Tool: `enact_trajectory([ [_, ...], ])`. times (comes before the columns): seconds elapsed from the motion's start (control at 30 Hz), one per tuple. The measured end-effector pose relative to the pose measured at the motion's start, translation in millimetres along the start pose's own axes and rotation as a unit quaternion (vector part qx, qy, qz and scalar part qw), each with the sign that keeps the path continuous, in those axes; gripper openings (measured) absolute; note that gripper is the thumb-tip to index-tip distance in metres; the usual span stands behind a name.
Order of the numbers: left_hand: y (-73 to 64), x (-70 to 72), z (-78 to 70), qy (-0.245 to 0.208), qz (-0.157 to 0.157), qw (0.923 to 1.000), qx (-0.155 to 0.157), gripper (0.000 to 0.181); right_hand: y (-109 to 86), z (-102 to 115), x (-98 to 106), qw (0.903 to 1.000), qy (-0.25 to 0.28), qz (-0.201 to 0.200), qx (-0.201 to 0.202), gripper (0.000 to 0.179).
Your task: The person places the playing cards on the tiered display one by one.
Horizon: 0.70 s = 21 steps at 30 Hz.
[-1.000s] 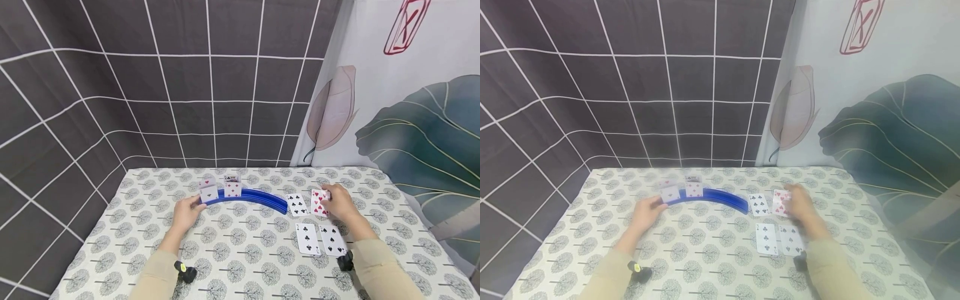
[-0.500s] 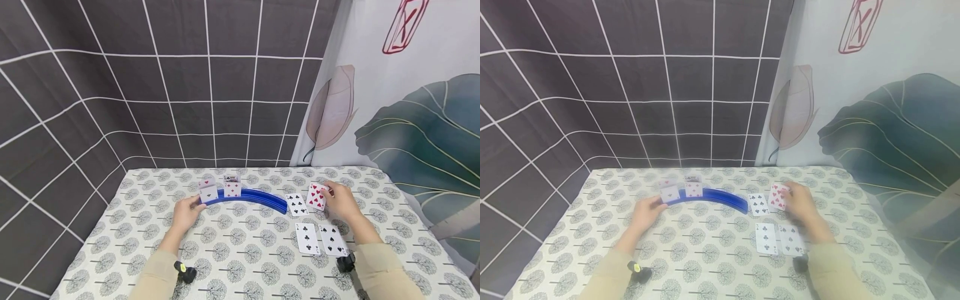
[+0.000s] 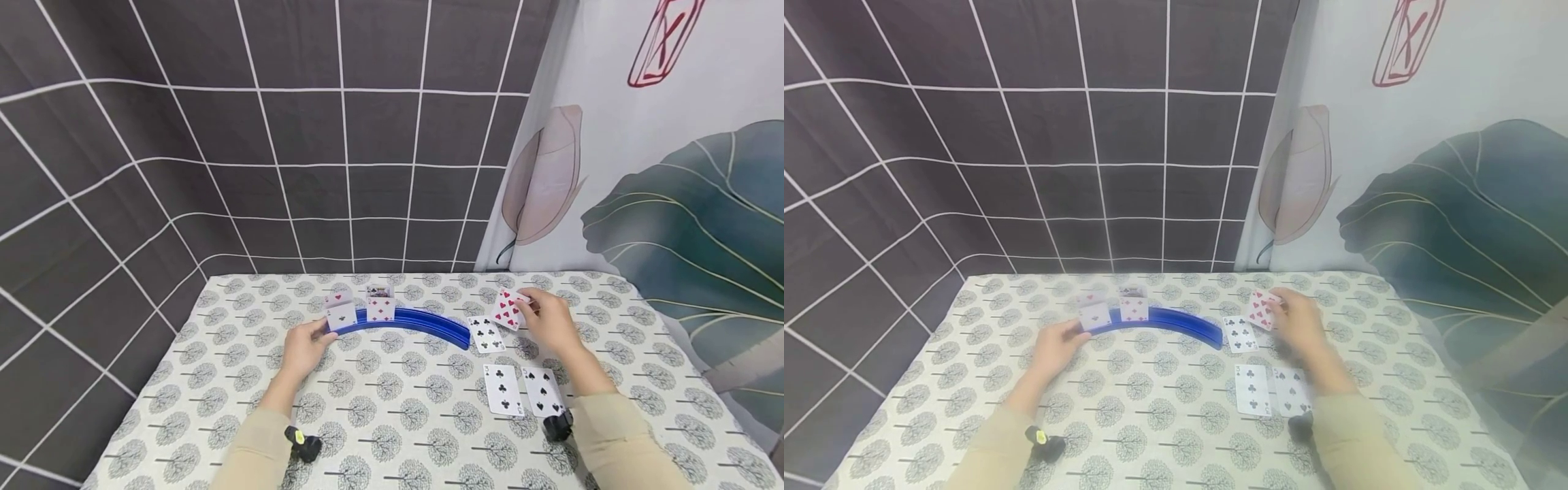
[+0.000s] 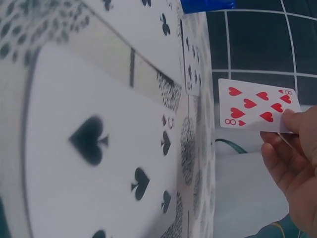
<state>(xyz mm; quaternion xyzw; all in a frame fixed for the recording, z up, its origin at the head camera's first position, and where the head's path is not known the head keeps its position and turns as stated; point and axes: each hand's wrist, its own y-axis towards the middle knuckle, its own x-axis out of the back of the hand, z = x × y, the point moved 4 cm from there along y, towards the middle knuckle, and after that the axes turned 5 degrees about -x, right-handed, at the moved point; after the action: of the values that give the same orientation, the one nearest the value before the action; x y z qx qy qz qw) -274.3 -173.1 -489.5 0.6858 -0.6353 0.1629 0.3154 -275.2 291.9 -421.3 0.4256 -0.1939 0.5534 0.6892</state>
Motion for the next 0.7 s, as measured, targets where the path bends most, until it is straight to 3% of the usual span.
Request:
enact_trajectory([
  [0.47, 0.0, -0.3, 0.3, -0.002, 0.008, 0.9999, 0.011, 0.051, 11.6, 21, -11, 0.9965, 0.008, -0.034, 0.075, 0.024],
  [0.7, 0.0, -0.4, -0.2, -0.002, 0.005, 0.9999, 0.009, 0.051, 14.7, 35, -16, 0.9978, 0.025, -0.008, 0.061, 0.025],
])
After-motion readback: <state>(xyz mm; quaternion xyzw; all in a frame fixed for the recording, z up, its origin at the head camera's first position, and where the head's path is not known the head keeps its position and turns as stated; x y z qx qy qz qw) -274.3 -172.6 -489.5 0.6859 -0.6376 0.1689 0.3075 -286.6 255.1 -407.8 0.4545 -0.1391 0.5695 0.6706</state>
